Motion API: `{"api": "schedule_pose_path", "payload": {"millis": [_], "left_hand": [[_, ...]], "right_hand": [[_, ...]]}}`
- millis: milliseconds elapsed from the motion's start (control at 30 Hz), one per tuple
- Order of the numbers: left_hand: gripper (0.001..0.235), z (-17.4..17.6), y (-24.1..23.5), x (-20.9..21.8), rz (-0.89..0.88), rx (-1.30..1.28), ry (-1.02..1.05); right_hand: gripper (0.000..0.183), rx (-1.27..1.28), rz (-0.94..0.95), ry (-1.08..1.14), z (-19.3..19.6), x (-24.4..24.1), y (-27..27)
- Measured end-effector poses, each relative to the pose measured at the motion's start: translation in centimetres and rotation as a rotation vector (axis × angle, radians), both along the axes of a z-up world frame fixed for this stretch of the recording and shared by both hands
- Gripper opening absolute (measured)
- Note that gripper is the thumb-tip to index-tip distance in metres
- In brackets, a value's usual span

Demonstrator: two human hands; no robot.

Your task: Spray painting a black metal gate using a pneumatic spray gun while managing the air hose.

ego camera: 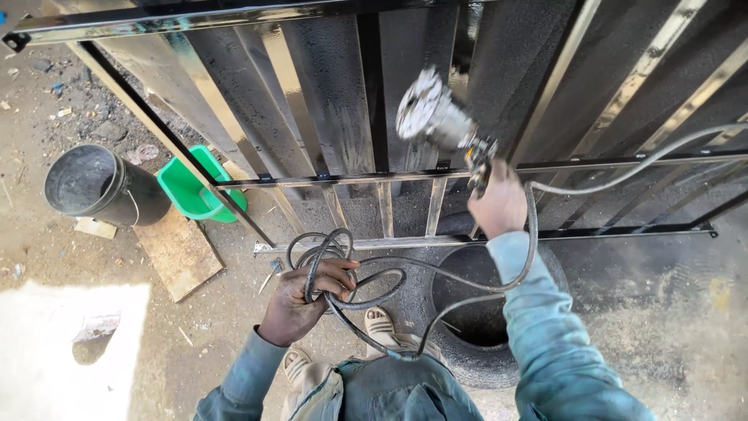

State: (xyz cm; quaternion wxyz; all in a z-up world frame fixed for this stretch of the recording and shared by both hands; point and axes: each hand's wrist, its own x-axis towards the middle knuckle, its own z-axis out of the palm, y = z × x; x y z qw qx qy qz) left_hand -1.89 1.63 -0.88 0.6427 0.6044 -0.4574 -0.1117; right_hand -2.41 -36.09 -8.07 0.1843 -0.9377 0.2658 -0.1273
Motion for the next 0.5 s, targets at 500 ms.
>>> {"api": "schedule_pose_path", "payload": {"millis": [500], "left_hand": [[0.013,0.1,0.2,-0.4,0.151,-0.053,0.016]], "right_hand": [[0.067,-0.550,0.244,-0.297,-1.8,8.3,3.4]]}}
